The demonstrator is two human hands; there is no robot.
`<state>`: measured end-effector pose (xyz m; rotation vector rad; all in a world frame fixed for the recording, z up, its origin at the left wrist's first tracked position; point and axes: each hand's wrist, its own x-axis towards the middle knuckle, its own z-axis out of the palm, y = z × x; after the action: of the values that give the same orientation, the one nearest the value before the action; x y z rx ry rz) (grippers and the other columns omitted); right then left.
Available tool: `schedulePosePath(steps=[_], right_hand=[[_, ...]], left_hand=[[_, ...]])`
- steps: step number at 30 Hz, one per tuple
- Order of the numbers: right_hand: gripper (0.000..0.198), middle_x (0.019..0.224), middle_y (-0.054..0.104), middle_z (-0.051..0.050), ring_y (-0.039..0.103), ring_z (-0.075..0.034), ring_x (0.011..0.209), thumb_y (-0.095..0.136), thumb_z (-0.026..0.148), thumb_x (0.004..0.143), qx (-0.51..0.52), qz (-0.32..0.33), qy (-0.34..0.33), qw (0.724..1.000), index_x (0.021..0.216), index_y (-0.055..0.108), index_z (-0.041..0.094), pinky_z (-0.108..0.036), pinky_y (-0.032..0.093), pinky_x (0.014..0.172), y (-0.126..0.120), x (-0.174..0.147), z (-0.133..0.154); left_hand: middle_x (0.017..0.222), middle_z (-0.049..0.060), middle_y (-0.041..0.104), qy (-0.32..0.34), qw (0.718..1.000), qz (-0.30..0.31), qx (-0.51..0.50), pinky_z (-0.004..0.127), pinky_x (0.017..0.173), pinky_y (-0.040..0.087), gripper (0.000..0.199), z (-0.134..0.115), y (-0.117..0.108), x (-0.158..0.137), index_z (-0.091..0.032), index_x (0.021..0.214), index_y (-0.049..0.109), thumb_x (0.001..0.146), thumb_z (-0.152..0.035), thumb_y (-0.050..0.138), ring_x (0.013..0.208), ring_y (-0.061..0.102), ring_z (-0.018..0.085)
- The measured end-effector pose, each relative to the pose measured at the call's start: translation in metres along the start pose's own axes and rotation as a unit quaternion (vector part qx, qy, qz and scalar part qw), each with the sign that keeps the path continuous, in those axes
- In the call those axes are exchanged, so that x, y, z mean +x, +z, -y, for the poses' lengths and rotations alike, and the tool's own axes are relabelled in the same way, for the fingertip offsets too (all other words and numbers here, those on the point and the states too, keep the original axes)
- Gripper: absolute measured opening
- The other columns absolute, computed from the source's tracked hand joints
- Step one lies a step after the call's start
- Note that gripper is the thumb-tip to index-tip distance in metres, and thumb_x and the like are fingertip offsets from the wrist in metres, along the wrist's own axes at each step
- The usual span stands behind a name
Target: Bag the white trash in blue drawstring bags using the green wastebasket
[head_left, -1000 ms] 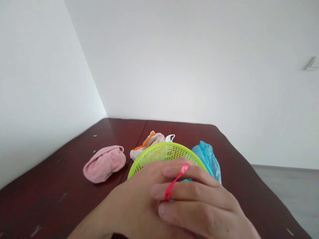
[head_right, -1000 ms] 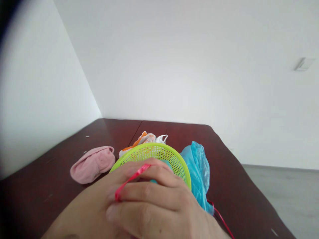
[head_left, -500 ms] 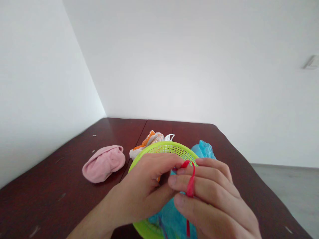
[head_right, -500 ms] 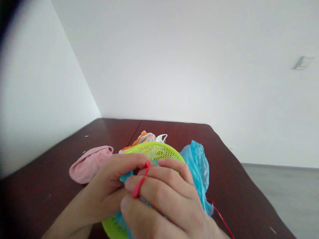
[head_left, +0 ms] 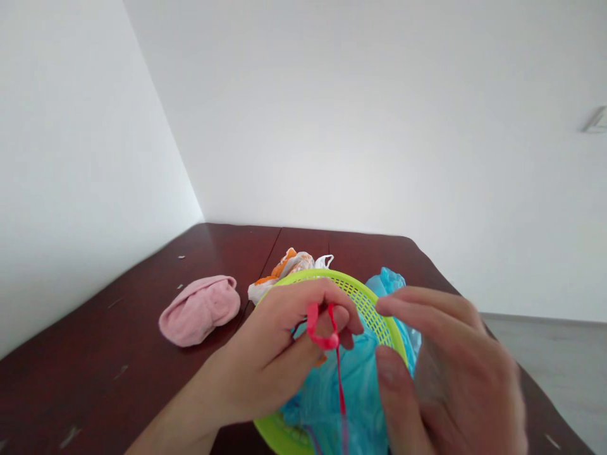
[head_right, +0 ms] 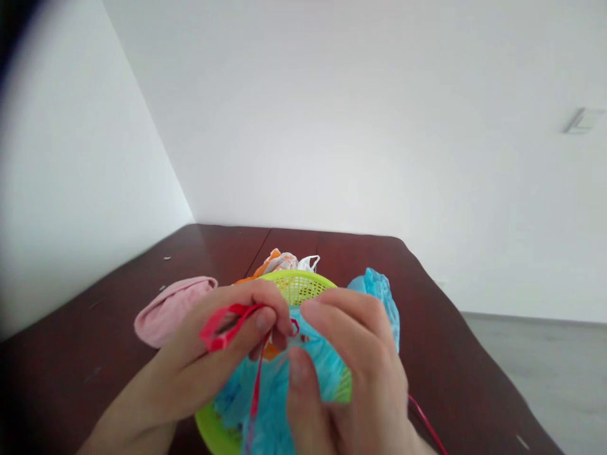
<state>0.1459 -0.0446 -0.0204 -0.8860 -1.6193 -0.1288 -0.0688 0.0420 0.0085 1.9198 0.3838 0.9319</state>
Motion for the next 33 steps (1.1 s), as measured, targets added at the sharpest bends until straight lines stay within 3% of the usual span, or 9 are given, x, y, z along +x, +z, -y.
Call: schedulePosePath(steps=[4,9,13,17,21,25,28,30,33], right_hand=[[0.029,0.117,0.084,-0.005,0.082,-0.024,0.103,0.080,0.020,0.107,0.027,0.055,0.036,0.997,0.135,0.076,0.028,-0.038,0.072,0.093,0.009,0.021,-0.001],[0.021,0.105,0.086,0.001,0.081,-0.017,0.088,0.081,0.024,0.109,0.060,0.062,0.111,0.990,0.129,0.080,0.029,-0.027,0.067,0.080,0.011,0.027,-0.001],[0.003,0.094,0.082,0.002,0.075,-0.015,0.082,0.081,0.027,0.113,0.076,0.062,0.140,0.985,0.115,0.083,0.028,-0.025,0.063,0.075,0.012,0.028,-0.006],[0.013,0.092,0.080,0.002,0.073,-0.014,0.082,0.078,0.026,0.116,0.109,0.075,0.153,0.979,0.102,0.081,0.028,-0.024,0.061,0.078,0.012,0.030,-0.007],[0.021,0.085,0.078,0.001,0.071,-0.014,0.076,0.082,0.033,0.115,0.181,0.074,0.207,0.959,0.095,0.081,0.027,-0.024,0.058,0.073,0.007,0.029,-0.002],[0.027,0.080,0.077,0.000,0.068,-0.014,0.072,0.082,0.042,0.116,0.312,0.089,0.307,0.895,0.096,0.081,0.026,-0.022,0.056,0.068,0.001,0.024,-0.005],[0.025,0.081,0.079,0.000,0.070,-0.014,0.072,0.079,0.044,0.118,0.394,0.054,0.334,0.855,0.099,0.081,0.027,-0.023,0.059,0.070,0.000,0.024,-0.010],[0.021,0.081,0.080,0.000,0.073,-0.016,0.071,0.078,0.043,0.118,0.412,0.019,0.323,0.852,0.104,0.081,0.028,-0.025,0.063,0.070,0.001,0.026,-0.010],[0.013,0.082,0.083,0.000,0.080,-0.020,0.071,0.076,0.043,0.118,0.399,-0.004,0.274,0.875,0.111,0.079,0.032,-0.031,0.069,0.070,-0.001,0.027,-0.005]], left_hand=[[0.108,0.000,0.083,-0.012,0.999,-0.011,-0.035,0.020,0.073,0.056,0.024,-0.001,0.002,-0.001,-0.026,0.122,0.082,0.128,-0.033,0.060,0.082,0.070,0.011],[0.115,0.001,0.082,0.027,0.999,-0.026,-0.022,0.020,0.077,0.057,0.026,-0.002,0.003,0.003,-0.026,0.126,0.080,0.130,-0.032,0.056,0.086,0.070,0.010],[0.116,0.004,0.079,0.050,0.998,-0.038,-0.001,0.021,0.079,0.057,0.026,0.003,0.005,0.003,-0.026,0.127,0.079,0.130,-0.031,0.055,0.093,0.070,0.012],[0.128,0.008,0.077,0.070,0.996,-0.048,-0.031,0.023,0.078,0.059,0.030,0.007,0.005,0.002,-0.024,0.126,0.082,0.130,-0.029,0.053,0.089,0.070,0.012],[0.128,0.009,0.076,0.060,0.980,-0.029,-0.185,0.021,0.073,0.063,0.036,0.005,0.002,0.001,-0.021,0.123,0.083,0.130,-0.029,0.049,0.079,0.072,0.009],[0.120,0.008,0.079,0.030,0.942,-0.016,-0.334,0.021,0.069,0.068,0.036,0.003,-0.005,0.004,-0.019,0.115,0.080,0.130,-0.034,0.051,0.078,0.083,0.012],[0.117,0.009,0.083,0.011,0.928,0.001,-0.372,0.021,0.063,0.069,0.037,0.007,-0.009,0.007,-0.018,0.113,0.077,0.130,-0.040,0.052,0.083,0.087,0.018],[0.119,0.011,0.084,-0.006,0.929,0.009,-0.370,0.022,0.062,0.069,0.038,0.010,-0.010,0.009,-0.017,0.114,0.076,0.129,-0.042,0.052,0.082,0.086,0.018],[0.119,0.013,0.083,-0.034,0.935,0.011,-0.353,0.024,0.066,0.071,0.038,0.011,-0.009,0.012,-0.017,0.110,0.075,0.128,-0.045,0.056,0.081,0.084,0.017]])
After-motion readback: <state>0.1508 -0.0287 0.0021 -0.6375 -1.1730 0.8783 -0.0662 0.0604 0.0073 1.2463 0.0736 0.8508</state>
